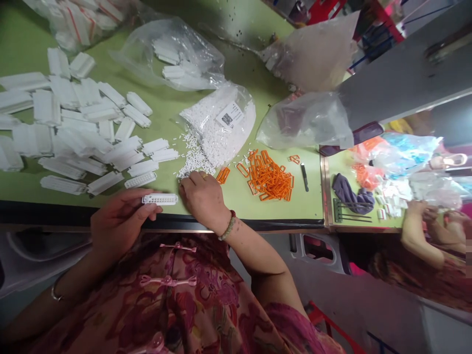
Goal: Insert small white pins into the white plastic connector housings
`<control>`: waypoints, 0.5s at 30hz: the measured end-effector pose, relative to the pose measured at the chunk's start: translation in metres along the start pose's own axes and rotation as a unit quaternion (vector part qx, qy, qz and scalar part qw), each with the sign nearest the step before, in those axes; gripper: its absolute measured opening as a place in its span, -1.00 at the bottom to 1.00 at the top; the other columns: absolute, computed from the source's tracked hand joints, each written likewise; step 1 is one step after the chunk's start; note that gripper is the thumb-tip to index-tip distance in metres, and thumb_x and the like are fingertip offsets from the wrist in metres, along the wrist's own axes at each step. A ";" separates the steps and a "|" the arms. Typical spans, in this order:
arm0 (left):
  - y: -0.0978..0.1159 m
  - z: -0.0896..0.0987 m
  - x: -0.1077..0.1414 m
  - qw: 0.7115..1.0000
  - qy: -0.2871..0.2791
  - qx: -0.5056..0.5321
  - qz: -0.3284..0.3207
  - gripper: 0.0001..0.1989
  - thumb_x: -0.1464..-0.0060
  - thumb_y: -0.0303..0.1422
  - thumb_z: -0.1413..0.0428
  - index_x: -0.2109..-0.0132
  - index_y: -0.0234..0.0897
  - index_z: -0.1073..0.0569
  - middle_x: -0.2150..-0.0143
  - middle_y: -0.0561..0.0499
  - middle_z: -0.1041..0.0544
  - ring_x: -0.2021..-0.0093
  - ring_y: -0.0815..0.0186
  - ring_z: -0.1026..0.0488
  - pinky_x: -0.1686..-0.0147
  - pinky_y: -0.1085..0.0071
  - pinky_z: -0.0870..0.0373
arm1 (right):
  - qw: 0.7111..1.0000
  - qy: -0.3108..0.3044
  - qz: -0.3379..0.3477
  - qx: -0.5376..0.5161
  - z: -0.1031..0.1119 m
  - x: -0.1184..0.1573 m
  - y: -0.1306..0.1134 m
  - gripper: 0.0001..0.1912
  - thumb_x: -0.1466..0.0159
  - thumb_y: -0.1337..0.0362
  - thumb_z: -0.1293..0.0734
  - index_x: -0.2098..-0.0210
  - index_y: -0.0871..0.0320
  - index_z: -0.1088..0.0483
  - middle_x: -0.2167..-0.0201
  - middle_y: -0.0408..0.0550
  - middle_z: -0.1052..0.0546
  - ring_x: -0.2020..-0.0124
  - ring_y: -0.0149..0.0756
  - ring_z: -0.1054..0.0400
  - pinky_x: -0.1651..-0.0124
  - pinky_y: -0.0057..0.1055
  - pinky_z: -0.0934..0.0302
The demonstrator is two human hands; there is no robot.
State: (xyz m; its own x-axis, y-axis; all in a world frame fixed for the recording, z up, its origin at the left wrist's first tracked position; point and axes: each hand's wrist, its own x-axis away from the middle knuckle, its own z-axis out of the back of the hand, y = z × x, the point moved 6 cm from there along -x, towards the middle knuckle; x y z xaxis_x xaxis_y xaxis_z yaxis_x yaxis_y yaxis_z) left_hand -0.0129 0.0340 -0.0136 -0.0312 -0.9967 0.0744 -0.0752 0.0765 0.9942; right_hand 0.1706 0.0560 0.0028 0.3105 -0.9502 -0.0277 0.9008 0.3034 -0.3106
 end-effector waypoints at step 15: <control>0.001 -0.002 -0.003 0.999 -0.038 -0.018 -0.013 -0.83 -0.16 -0.38 -0.33 0.08 -0.18 -0.67 0.30 0.05 -0.71 0.48 0.34 -0.58 0.43 0.43 -0.55 | 0.959 0.013 -0.031 -0.281 0.020 -0.009 0.006 -0.90 -0.40 0.35 -0.41 0.29 0.13 -0.54 0.39 -0.13 -0.52 0.37 -0.33 -0.31 0.25 -0.34 -0.24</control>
State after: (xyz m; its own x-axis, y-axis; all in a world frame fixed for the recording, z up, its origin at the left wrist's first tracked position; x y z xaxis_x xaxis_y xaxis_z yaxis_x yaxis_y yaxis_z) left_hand -0.0112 0.0366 -0.0124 -0.1056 -0.9934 0.0439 -0.0419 0.0485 0.9979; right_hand 0.1794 0.0677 0.0205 0.2482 -0.9686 -0.0137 0.6092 0.1671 -0.7752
